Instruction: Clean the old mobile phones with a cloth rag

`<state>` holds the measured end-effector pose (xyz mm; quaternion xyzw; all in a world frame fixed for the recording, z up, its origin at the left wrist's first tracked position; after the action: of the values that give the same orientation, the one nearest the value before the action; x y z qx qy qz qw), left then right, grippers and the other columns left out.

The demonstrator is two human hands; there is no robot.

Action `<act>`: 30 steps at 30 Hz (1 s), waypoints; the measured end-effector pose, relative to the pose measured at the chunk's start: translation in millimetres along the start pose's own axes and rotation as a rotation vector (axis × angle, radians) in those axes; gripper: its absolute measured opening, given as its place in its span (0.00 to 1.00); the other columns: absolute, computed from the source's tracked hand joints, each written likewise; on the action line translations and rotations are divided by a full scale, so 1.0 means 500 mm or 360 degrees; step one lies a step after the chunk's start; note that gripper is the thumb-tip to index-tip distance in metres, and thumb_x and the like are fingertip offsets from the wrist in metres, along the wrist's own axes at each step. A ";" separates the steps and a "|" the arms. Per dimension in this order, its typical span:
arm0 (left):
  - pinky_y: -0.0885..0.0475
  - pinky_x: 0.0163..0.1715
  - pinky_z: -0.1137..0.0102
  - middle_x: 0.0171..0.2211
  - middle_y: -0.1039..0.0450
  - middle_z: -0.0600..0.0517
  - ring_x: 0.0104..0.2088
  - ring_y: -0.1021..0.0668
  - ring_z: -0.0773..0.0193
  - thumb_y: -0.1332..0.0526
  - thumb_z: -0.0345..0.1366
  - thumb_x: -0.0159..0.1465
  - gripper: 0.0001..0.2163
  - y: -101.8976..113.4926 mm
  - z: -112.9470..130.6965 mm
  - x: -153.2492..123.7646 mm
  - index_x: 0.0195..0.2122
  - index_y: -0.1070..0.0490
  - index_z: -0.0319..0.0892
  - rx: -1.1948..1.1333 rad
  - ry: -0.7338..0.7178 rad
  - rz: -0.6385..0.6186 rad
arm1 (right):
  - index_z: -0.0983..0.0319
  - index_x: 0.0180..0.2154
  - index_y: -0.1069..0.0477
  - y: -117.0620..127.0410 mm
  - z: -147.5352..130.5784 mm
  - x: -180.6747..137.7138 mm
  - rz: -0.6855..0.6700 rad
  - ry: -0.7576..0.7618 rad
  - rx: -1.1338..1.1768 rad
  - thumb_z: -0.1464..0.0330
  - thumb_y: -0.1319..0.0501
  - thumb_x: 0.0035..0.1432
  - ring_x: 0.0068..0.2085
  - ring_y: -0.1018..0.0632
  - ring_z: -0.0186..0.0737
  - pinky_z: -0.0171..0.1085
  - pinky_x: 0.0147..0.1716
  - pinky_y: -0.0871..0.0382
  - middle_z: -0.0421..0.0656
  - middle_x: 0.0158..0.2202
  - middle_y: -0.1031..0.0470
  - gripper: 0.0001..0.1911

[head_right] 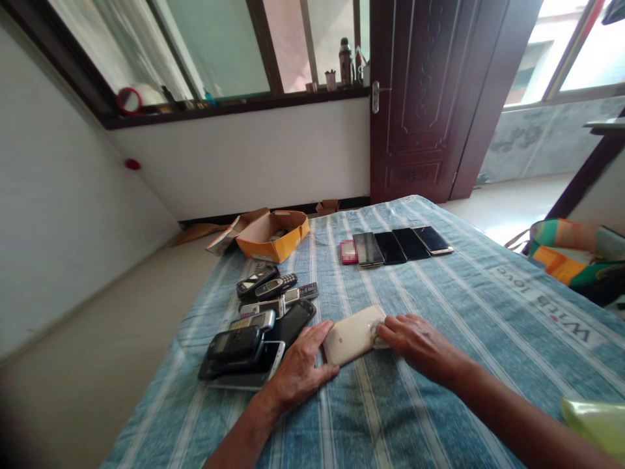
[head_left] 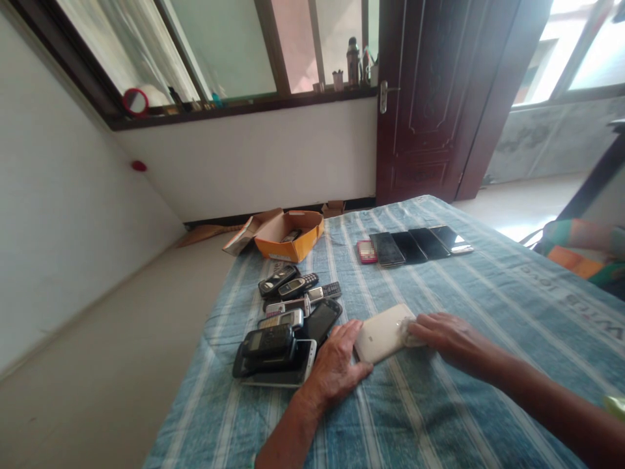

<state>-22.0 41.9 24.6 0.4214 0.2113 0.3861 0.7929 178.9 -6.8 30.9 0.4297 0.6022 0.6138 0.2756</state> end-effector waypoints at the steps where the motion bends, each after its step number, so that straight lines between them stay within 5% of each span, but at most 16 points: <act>1: 0.41 0.62 0.55 0.61 0.36 0.42 0.61 0.34 0.51 0.33 0.31 0.52 0.34 0.000 -0.001 0.000 0.61 0.38 0.41 -0.0006 -0.0002 0.0003 | 0.60 0.41 0.31 0.000 -0.001 -0.001 0.0012 0.0049 -0.0037 0.76 0.49 0.65 0.31 0.31 0.37 0.36 0.32 0.46 0.39 0.33 0.30 0.10; 12: 0.39 0.62 0.56 0.60 0.34 0.40 0.60 0.33 0.50 0.33 0.31 0.51 0.34 -0.003 -0.001 0.003 0.60 0.37 0.37 0.0025 -0.0022 0.0011 | 0.62 0.32 0.34 -0.020 -0.064 0.014 0.0216 0.0333 -0.0430 0.78 0.49 0.63 0.27 0.33 0.37 0.39 0.28 0.47 0.40 0.29 0.33 0.10; 20: 0.39 0.61 0.55 0.60 0.34 0.42 0.60 0.32 0.50 0.34 0.31 0.51 0.33 -0.003 -0.001 0.003 0.60 0.37 0.39 0.0045 -0.0038 0.0023 | 0.62 0.32 0.34 -0.018 -0.105 0.028 0.0197 0.0282 -0.0313 0.79 0.47 0.62 0.28 0.33 0.37 0.37 0.28 0.46 0.41 0.29 0.32 0.09; 30: 0.39 0.62 0.58 0.60 0.34 0.39 0.60 0.33 0.51 0.33 0.31 0.51 0.34 -0.003 -0.003 0.002 0.60 0.38 0.35 0.0044 -0.0009 -0.0006 | 0.62 0.35 0.32 0.008 -0.065 0.037 -0.0084 0.0229 0.0149 0.79 0.50 0.63 0.31 0.31 0.33 0.35 0.31 0.45 0.38 0.32 0.29 0.12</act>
<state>-21.7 42.7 22.4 0.4331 0.2151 0.3805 0.7883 142.9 -8.0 41.6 0.3809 0.6596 0.6068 0.2271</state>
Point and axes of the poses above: each hand's wrist, its own x-axis towards the middle knuckle, its own y-axis out of the back of the hand, z = x × y, the point moved 6 cm from there along x, towards the middle knuckle
